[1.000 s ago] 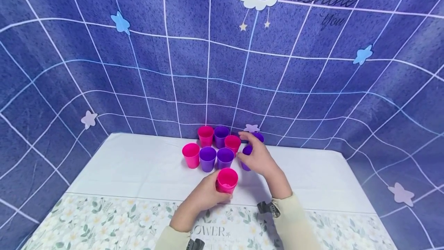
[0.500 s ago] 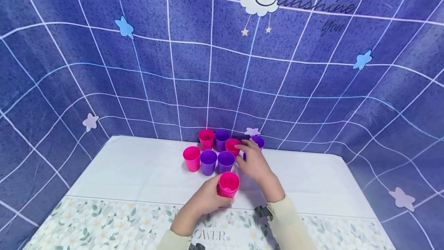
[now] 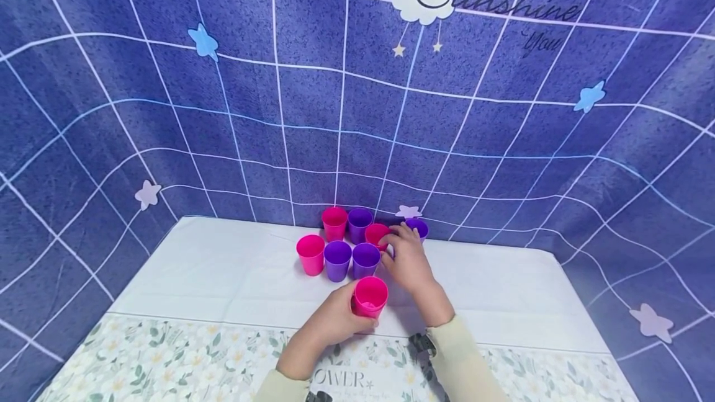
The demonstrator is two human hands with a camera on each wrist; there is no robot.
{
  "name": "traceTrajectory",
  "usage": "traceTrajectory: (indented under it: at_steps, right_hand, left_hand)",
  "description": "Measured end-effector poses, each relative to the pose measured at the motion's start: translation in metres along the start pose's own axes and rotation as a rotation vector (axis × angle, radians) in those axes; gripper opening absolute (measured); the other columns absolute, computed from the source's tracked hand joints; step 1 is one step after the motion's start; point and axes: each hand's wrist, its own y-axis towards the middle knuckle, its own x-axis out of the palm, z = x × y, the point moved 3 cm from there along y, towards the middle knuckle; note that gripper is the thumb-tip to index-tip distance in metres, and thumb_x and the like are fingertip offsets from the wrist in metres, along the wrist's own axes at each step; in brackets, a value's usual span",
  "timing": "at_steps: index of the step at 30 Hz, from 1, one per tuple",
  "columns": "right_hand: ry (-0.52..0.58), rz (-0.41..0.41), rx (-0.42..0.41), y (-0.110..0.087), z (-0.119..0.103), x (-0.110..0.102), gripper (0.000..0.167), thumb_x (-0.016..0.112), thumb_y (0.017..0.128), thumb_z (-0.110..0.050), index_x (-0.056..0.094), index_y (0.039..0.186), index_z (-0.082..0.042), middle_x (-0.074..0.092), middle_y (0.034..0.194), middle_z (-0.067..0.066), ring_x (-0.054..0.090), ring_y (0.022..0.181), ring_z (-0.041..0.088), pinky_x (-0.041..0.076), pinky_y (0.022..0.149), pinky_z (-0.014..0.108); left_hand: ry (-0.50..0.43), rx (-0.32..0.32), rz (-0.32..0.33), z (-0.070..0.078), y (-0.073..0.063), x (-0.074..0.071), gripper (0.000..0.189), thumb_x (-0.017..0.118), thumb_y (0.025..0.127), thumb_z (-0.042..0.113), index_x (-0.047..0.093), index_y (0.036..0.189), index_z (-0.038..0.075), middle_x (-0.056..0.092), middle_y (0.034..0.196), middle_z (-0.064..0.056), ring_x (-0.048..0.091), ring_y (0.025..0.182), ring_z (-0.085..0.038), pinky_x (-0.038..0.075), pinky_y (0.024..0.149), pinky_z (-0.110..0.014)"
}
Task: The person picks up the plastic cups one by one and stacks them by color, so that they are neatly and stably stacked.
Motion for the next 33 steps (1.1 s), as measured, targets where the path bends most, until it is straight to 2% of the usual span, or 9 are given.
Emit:
traceTrajectory:
  at_steps: [6, 11, 16, 21, 27, 30, 33]
  right_hand:
    - [-0.108, 0.022, 0.001, -0.001, -0.005, -0.002, 0.010, 0.082, 0.085, -0.009, 0.075, 0.089, -0.014, 0.071, 0.133, 0.016, 0.057, 0.141, 0.045, 0.029, 0.122, 0.077]
    - [-0.106, 0.024, 0.023, 0.000, -0.004, -0.002, 0.009, 0.081, 0.089, -0.011, 0.073, 0.090, -0.014, 0.071, 0.136, 0.017, 0.058, 0.140, 0.044, 0.028, 0.123, 0.076]
    - [-0.026, 0.069, 0.037, 0.001, -0.001, -0.006, 0.008, 0.076, 0.092, -0.009, 0.069, 0.094, -0.011, 0.065, 0.143, 0.023, 0.056, 0.142, 0.046, 0.029, 0.121, 0.077]
    - [0.051, 0.148, 0.011, 0.002, 0.001, -0.013, 0.009, 0.076, 0.091, -0.009, 0.067, 0.093, -0.008, 0.063, 0.141, 0.025, 0.055, 0.140, 0.045, 0.032, 0.122, 0.073]
    - [0.161, 0.194, 0.053, 0.000, 0.004, -0.018, 0.013, 0.075, 0.092, -0.010, 0.062, 0.094, -0.008, 0.052, 0.151, 0.023, 0.051, 0.145, 0.046, 0.048, 0.117, 0.058]
    - [0.207, 0.221, 0.048, -0.001, 0.003, -0.023, 0.014, 0.072, 0.093, -0.009, 0.058, 0.094, -0.008, 0.047, 0.157, 0.023, 0.053, 0.144, 0.046, 0.055, 0.108, 0.057]
    - [0.269, 0.241, 0.044, -0.001, 0.002, -0.027, 0.012, 0.069, 0.093, -0.007, 0.057, 0.093, -0.008, 0.046, 0.157, 0.023, 0.056, 0.141, 0.044, 0.056, 0.107, 0.057]
  left_hand:
    - [0.016, 0.002, 0.004, 0.000, 0.000, 0.000, 0.072, 0.091, 0.078, 0.012, 0.060, 0.143, 0.010, 0.073, 0.129, -0.007, 0.068, 0.123, -0.026, 0.053, 0.112, -0.053]
    - [0.023, 0.008, 0.003, 0.000, 0.000, 0.000, 0.072, 0.091, 0.078, 0.012, 0.059, 0.143, 0.010, 0.073, 0.128, -0.007, 0.069, 0.122, -0.026, 0.053, 0.111, -0.052]
    - [0.031, 0.018, 0.003, -0.001, 0.000, 0.000, 0.073, 0.091, 0.078, 0.013, 0.059, 0.144, 0.010, 0.073, 0.128, -0.006, 0.069, 0.123, -0.026, 0.053, 0.112, -0.052]
    - [0.031, 0.022, 0.000, -0.001, 0.001, 0.001, 0.073, 0.091, 0.078, 0.013, 0.059, 0.144, 0.011, 0.074, 0.128, -0.006, 0.069, 0.124, -0.027, 0.053, 0.112, -0.052]
    - [0.025, 0.012, -0.003, -0.001, 0.000, 0.001, 0.072, 0.091, 0.078, 0.013, 0.060, 0.143, 0.012, 0.074, 0.128, -0.005, 0.069, 0.124, -0.027, 0.053, 0.112, -0.053]
    - [0.018, 0.005, -0.005, -0.001, 0.000, 0.001, 0.071, 0.091, 0.079, 0.014, 0.060, 0.143, 0.013, 0.074, 0.128, -0.005, 0.069, 0.125, -0.027, 0.053, 0.113, -0.053]
    - [0.009, 0.003, -0.004, -0.001, 0.000, 0.000, 0.071, 0.091, 0.079, 0.014, 0.060, 0.143, 0.013, 0.074, 0.128, -0.005, 0.069, 0.125, -0.027, 0.053, 0.112, -0.054]
